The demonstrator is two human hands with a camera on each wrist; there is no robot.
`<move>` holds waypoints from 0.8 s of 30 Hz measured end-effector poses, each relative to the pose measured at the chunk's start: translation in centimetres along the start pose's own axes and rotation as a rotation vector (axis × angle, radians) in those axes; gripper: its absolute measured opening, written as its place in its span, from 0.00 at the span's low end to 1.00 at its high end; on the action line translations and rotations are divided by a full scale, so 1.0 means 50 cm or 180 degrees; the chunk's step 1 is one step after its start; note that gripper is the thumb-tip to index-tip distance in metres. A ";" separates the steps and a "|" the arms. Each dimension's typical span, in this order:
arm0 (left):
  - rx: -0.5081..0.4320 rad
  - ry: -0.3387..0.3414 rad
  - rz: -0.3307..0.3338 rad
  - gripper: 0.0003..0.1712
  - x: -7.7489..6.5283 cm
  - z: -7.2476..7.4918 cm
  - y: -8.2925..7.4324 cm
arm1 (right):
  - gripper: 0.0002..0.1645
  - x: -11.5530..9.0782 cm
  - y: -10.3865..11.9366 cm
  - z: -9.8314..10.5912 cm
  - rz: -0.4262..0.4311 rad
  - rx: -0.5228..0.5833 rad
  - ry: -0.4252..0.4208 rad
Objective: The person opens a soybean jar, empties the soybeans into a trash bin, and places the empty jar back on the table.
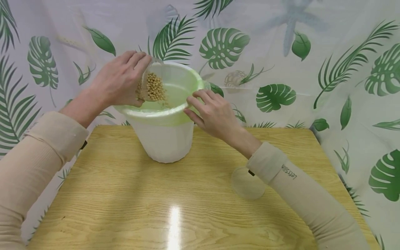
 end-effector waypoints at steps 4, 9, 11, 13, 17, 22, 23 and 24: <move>0.0054 -0.0002 -0.0046 0.72 0.000 0.000 0.002 | 0.18 0.001 0.000 0.000 0.0003 -0.0008 0.0002; 0.0079 -0.0019 -0.0071 0.70 0.003 0.002 0.002 | 0.18 0.002 0.000 0.001 -0.0003 0.0000 0.0004; 0.0078 -0.0012 -0.0079 0.70 0.004 0.004 0.002 | 0.18 0.002 -0.001 0.001 -0.0004 0.0003 0.0004; 0.0070 -0.0001 -0.0101 0.71 0.005 0.005 0.002 | 0.18 0.002 -0.001 0.000 -0.0004 0.0002 0.0009; 0.0097 0.0003 -0.0181 0.71 0.006 0.008 -0.002 | 0.18 0.001 -0.002 0.000 -0.0015 -0.0001 0.0018; 0.0218 0.0034 -0.0277 0.70 0.008 0.007 -0.004 | 0.18 0.001 -0.002 0.000 -0.0026 -0.0003 0.0024; 0.0240 0.0036 -0.0293 0.70 0.008 0.007 -0.005 | 0.18 0.000 -0.002 0.000 -0.0027 -0.0001 0.0027; 0.0264 0.0038 -0.0309 0.71 0.008 0.007 -0.005 | 0.18 0.000 -0.002 0.000 -0.0027 -0.0001 0.0030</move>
Point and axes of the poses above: each hand's wrist, its own x-axis towards the middle knuckle, its own z-axis out of the back of the hand, y = z × x, the point moved 4 cm from there along x, towards the middle knuckle, and after that the axes turned 10 degrees about x, right-handed, at the moved point
